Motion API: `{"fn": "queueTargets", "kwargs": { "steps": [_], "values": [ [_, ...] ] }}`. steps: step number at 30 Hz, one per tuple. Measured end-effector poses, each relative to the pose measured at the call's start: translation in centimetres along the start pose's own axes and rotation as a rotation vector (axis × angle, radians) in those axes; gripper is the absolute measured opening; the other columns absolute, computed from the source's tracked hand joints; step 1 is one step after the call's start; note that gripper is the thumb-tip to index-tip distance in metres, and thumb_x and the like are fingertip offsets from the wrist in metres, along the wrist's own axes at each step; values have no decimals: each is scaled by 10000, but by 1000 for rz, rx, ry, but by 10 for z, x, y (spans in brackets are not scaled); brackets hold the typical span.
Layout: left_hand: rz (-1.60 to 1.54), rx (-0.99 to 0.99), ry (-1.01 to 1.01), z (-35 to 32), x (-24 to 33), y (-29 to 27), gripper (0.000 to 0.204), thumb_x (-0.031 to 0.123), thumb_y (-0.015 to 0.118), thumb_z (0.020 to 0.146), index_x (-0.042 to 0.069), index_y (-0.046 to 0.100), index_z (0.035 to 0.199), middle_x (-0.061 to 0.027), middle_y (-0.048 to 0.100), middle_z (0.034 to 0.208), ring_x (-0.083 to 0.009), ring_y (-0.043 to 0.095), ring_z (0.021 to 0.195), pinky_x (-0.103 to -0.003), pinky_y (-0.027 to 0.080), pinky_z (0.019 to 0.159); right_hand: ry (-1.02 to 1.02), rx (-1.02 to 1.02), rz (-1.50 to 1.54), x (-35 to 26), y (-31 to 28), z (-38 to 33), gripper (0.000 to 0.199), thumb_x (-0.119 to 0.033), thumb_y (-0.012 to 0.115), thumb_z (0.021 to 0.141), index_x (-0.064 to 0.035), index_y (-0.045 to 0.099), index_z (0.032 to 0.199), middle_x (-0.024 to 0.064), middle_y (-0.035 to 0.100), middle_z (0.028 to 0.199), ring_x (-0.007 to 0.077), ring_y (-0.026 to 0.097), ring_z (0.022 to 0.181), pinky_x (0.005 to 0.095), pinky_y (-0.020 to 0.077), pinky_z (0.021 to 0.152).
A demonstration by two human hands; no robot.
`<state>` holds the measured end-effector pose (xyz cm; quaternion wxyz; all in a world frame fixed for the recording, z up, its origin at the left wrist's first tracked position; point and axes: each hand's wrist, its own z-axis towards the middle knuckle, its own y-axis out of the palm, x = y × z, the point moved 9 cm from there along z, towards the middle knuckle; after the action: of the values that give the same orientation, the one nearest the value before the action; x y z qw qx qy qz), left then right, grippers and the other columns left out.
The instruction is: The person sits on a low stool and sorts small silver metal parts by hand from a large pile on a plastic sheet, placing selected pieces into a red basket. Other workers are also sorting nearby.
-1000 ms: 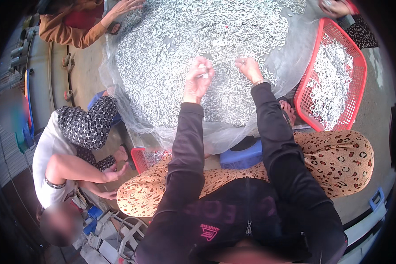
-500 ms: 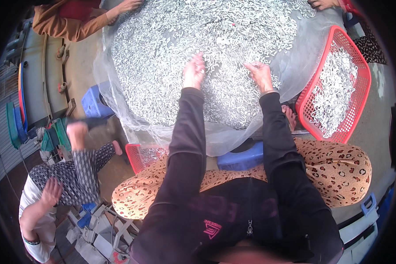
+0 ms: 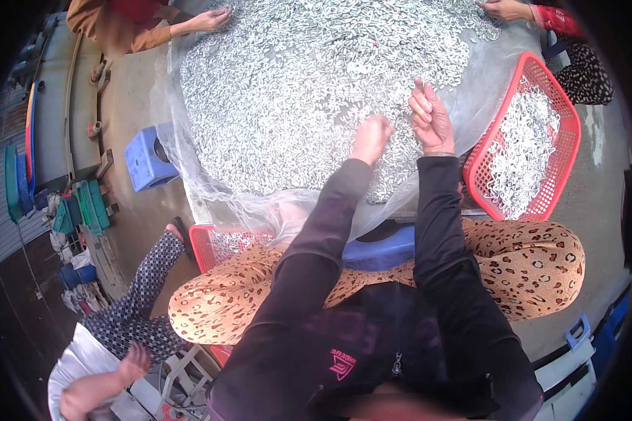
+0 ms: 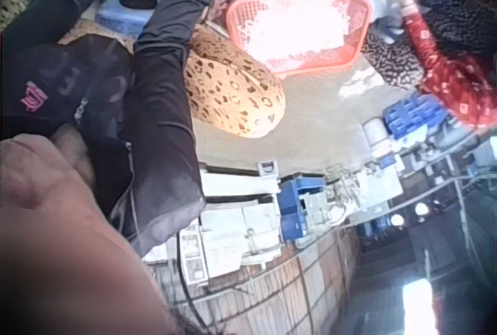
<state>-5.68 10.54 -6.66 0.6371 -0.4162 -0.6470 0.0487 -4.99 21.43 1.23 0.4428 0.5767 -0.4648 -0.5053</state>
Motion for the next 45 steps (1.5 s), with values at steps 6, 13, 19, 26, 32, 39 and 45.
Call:
{"fn": "queueTargets", "kwargs": {
  "steps": [6, 13, 19, 26, 32, 39, 45],
  "values": [
    [117, -343, 66, -48, -7, 18, 162, 184, 711, 747, 55, 645, 820, -147, 650, 789, -305, 629, 780, -392, 482, 721, -51, 18, -300, -22, 35, -9, 265, -223, 559, 921, -26, 498, 1088, 38, 494, 723, 33, 416, 513, 131, 242, 334],
    [50, 355, -169, 11, -80, -186, 145, 179, 667, 783, 64, 687, 870, -114, 637, 657, -189, 599, 626, -305, 471, 637, -8, 233, -652, -25, 20, -4, 174, -231, 567, 914, -63, 523, 934, 66, 579, 798, 53, 501, 596, 121, 254, 344],
    [500, 259, -76, 71, -91, -209, 192, 201, 687, 770, 43, 660, 876, -178, 640, 757, -320, 622, 783, -409, 477, 691, 25, 271, -672, -21, -5, 1, 328, -358, 486, 952, -92, 500, 762, 6, 497, 637, 56, 441, 493, 151, 226, 340],
    [213, 102, -176, 43, -78, -188, 187, 175, 771, 695, 39, 661, 762, -113, 662, 721, -215, 619, 678, -332, 471, 647, 190, 368, -1599, 19, -82, 18, 322, -310, 620, 849, -27, 607, 1001, 88, 597, 647, 188, 572, 560, 298, 441, 524],
    [-111, 180, -133, 9, -44, -199, 177, 169, 761, 742, 51, 632, 771, 25, 566, 651, -93, 487, 573, -226, 397, 532, 70, 222, -2251, 97, -74, 17, 235, -188, 586, 815, -39, 602, 996, 210, 633, 731, 366, 635, 780, 446, 497, 694],
    [-1617, -157, -31, -30, 8, -181, 97, 80, 555, 857, 17, 506, 913, -44, 400, 799, -96, 368, 612, -164, 277, 426, -20, 248, -2124, 90, -69, 14, 207, -224, 576, 804, -22, 615, 816, 207, 626, 698, 361, 638, 711, 462, 489, 657],
    [-1544, -265, -95, -24, 13, -142, 155, 80, 573, 800, 24, 511, 930, -83, 450, 832, -136, 424, 599, -146, 315, 340, 193, 305, -1716, 39, -88, 28, 411, -412, 711, 749, -3, 672, 758, 133, 631, 627, 196, 622, 637, 354, 471, 644]
  ]
}}
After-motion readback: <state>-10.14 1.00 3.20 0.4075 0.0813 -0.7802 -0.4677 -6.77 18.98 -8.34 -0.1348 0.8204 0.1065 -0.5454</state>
